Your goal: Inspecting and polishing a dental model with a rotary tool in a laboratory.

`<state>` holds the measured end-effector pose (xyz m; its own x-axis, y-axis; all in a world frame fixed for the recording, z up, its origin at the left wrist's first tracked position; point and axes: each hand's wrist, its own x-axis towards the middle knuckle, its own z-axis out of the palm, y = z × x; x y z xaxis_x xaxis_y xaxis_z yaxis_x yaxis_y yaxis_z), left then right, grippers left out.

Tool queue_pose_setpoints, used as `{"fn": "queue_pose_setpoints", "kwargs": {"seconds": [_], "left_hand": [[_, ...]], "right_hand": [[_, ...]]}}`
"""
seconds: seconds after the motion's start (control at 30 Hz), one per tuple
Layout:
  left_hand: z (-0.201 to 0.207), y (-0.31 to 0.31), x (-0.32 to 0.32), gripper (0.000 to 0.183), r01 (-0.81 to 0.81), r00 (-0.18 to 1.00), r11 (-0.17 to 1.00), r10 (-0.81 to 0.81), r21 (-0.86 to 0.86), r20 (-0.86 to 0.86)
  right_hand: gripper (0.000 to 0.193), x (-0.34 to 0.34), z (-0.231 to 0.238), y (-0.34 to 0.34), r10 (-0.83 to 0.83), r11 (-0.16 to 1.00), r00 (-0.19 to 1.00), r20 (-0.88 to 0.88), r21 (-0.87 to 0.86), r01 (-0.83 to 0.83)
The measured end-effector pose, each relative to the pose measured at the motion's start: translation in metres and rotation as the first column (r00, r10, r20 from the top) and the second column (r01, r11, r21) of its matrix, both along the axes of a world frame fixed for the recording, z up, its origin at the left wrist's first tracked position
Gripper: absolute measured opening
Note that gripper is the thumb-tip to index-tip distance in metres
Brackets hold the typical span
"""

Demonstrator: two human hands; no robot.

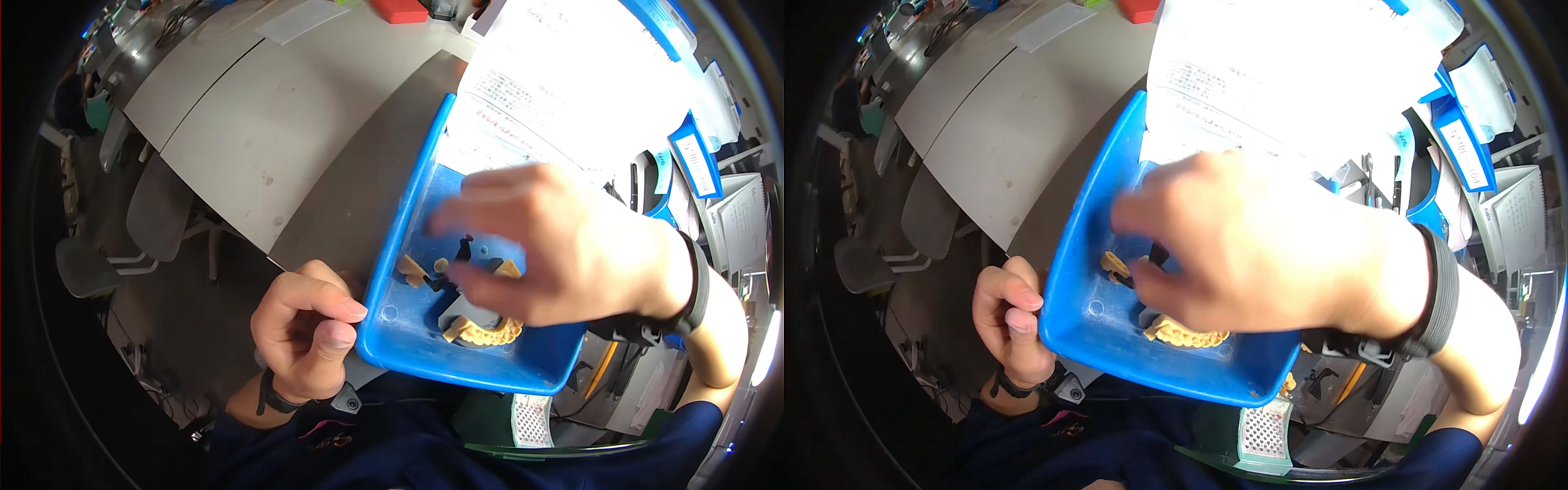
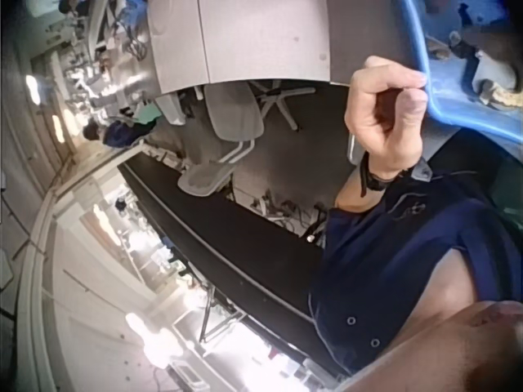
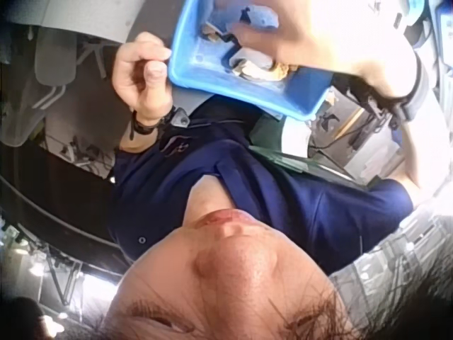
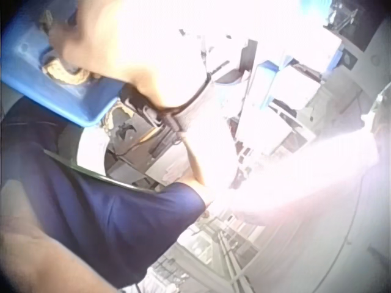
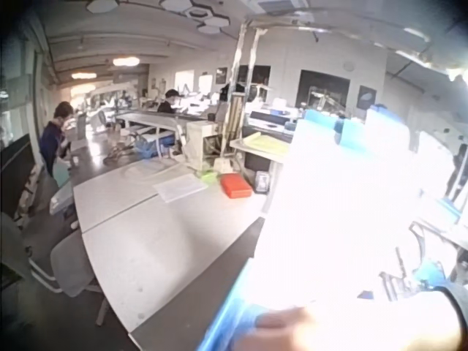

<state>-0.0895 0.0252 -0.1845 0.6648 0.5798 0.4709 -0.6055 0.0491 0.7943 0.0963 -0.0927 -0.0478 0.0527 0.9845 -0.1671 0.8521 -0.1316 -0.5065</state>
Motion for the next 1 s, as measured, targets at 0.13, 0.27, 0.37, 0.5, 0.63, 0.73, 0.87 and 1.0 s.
{"fn": "queue_pose_setpoints", "kwargs": {"seconds": [0.13, 0.27, 0.37, 0.5, 0.63, 0.73, 0.87, 1.0], "left_hand": [[0.001, 0.001, -0.001, 0.019, 0.016, 1.0, 1.0, -0.016, 0.023, -0.004], [0.003, 0.001, 0.0, 0.015, 0.041, 0.999, 0.999, -0.041, 0.012, 0.001], [0.004, 0.001, 0.0, 0.015, 0.037, 0.999, 0.999, -0.037, 0.023, -0.003], [0.004, 0.001, -0.001, 0.016, 0.013, 0.999, 0.999, -0.011, 0.04, -0.031], [0.002, 0.0, -0.001, 0.017, -0.028, 0.999, 0.997, 0.031, 0.072, -0.042], [0.002, -0.001, 0.001, 0.021, -0.073, 0.996, 0.993, 0.078, 0.089, -0.054], [0.002, -0.001, 0.002, 0.024, -0.1, 0.992, 0.985, 0.11, 0.139, -0.063], [0.003, 0.0, 0.001, 0.023, -0.083, 0.992, 0.986, 0.095, 0.143, -0.08]], "right_hand": [[0.01, 0.001, 0.008, 0.0, 0.143, 0.989, 0.981, 0.134, -0.056, -0.137], [0.013, 0.006, 0.012, 0.001, 0.046, 0.99, 0.967, 0.252, -0.141, -0.011], [0.012, 0.001, 0.001, 0.004, -0.008, 0.989, 0.952, 0.304, 0.146, -0.038], [0.012, -0.006, -0.009, 0.007, 0.147, 0.981, 0.966, 0.211, 0.098, -0.17], [0.009, -0.009, -0.009, 0.009, 0.193, 0.98, 0.951, 0.243, -0.098, -0.173], [0.011, -0.011, -0.006, 0.011, 0.179, 0.984, 0.927, 0.329, -0.056, -0.17], [0.011, 0.003, 0.015, -0.002, -0.146, 0.988, 0.989, 0.016, 0.057, 0.145], [0.009, 0.015, 0.025, -0.016, -0.451, 0.892, 0.705, -0.547, -0.262, 0.367]]}}
